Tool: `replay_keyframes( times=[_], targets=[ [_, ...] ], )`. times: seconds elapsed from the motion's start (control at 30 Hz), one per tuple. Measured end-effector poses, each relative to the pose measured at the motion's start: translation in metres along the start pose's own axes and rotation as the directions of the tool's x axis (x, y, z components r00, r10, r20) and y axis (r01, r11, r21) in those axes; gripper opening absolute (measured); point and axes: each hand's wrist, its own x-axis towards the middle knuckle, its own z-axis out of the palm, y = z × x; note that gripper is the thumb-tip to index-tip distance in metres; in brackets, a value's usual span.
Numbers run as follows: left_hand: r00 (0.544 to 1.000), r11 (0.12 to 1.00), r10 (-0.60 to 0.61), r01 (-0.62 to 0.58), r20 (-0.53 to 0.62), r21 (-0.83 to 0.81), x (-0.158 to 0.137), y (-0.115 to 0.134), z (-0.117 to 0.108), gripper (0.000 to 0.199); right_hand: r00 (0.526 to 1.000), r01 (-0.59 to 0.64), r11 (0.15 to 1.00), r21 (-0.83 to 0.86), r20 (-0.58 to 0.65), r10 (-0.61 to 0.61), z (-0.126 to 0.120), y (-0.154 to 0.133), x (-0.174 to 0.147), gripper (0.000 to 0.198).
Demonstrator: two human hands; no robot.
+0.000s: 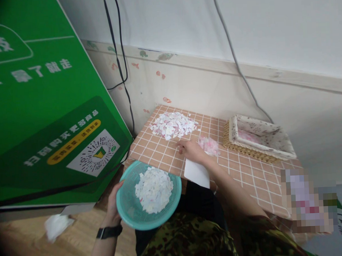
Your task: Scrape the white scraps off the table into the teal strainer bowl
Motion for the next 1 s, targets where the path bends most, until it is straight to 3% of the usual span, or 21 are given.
replay_keyframes(
  times=[0.23, 0.53, 0.6, 0.67, 0.77, 0.83, 0.9, 1.0],
  targets=[
    [1.0, 1.0, 0.012, -0.012, -0.026, 0.003, 0.0, -0.001, 0.0, 0.017, 0.999, -0.013, 0.997, -0.075, -0.051, 0.01, 0.001, 0.008, -0.001, 0.022],
    [0.999, 1.0, 0.006, -0.006, -0.036, 0.004, 0.0, -0.001, 0.0, 0.016, 0.997, -0.066, 0.998, 0.024, -0.024, 0.067, -0.001, 0.005, -0.005, 0.011],
    [0.999, 1.0, 0.007, -0.007, -0.036, 0.009, 0.0, -0.001, 0.0, 0.016, 0.996, -0.088, 0.995, 0.056, 0.037, 0.086, -0.004, 0.002, -0.007, 0.015],
    [0.999, 1.0, 0.005, -0.004, -0.037, 0.02, 0.0, 0.0, 0.0, 0.016, 0.979, -0.08, 0.993, 0.086, 0.196, 0.062, -0.008, -0.002, -0.011, 0.025],
    [0.998, 1.0, 0.007, -0.006, -0.059, 0.028, 0.0, 0.002, -0.001, 0.013, 0.878, -0.028, 0.992, 0.126, 0.477, -0.036, -0.01, -0.006, -0.018, 0.03],
    [0.997, 0.999, 0.01, -0.008, -0.072, 0.038, 0.0, 0.005, -0.002, 0.011, 0.804, -0.01, 0.991, 0.137, 0.59, -0.073, -0.01, -0.007, -0.022, 0.028],
    [0.998, 0.999, 0.013, -0.01, -0.058, 0.045, 0.001, 0.007, -0.003, 0.012, 0.775, -0.013, 0.993, 0.119, 0.629, -0.066, -0.01, -0.007, -0.025, 0.024],
    [0.999, 0.999, 0.027, -0.026, -0.025, 0.037, 0.001, 0.009, -0.003, 0.013, 0.808, -0.023, 0.997, 0.079, 0.589, -0.028, -0.011, -0.007, -0.026, 0.019]
  ],
)
